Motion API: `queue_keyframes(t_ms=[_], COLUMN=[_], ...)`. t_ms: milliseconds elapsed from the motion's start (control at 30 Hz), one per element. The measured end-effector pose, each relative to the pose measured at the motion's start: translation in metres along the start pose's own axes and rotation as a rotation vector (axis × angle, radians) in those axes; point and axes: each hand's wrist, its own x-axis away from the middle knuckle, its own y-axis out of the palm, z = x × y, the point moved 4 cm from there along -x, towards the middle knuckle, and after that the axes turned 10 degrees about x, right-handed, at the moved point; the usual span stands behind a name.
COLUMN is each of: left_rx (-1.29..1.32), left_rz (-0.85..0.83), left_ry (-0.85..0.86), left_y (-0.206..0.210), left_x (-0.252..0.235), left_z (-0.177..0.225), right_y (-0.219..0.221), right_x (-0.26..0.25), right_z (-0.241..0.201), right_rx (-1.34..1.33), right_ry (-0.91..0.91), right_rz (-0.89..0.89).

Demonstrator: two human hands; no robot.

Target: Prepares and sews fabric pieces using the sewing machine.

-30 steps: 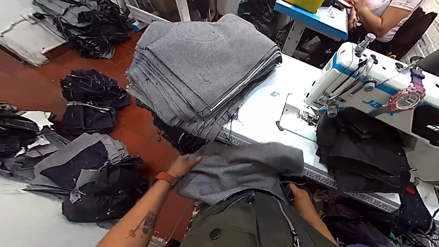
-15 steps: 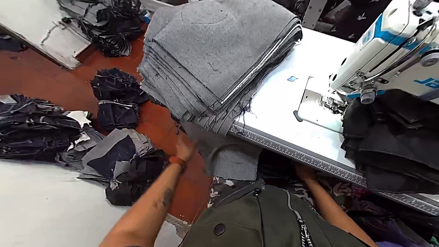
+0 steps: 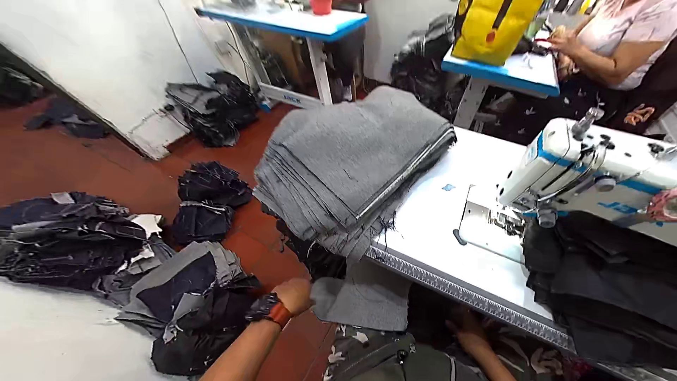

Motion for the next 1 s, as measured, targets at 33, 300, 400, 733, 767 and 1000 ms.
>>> queue_keyframes(t_ms=[33, 300, 400, 733, 767, 1000], left_rx=[0.072, -0.18, -0.2, -0.098, -0.049, -0.086], left_rz=[0.07, 0.637, 0.362, 0.037, -0.126, 0.082], left_ry=[0.243, 0.738, 0.698, 1.126, 1.225, 1.315], left_y=[-0.027, -0.179, -0.2, -0.081, -0.037, -0.008], left_x=[0.016, -0.022, -0.025, 0.08, 0.092, 0.074], left_z=[0.026, 0.151, 0.165, 0.231, 0.241, 0.278], right_y=[0.0, -0.005, -0.024, -0.191, -0.2, -0.124], right_x=[0.0, 0.028, 0.052, 0.122, 0.115, 0.019], right_z=[-0.001, -0.007, -0.006, -0.151, -0.172, -0.189], right_rx=[-0.03, -0.045, -0.171, -0.507, -0.502, 0.502], right_ry=[-0.008, -0.045, -0.087, -0.87, -0.884, -0.71], right_rz=[-0.003, -0.205, -0.215, -0.054, 0.104, 0.512])
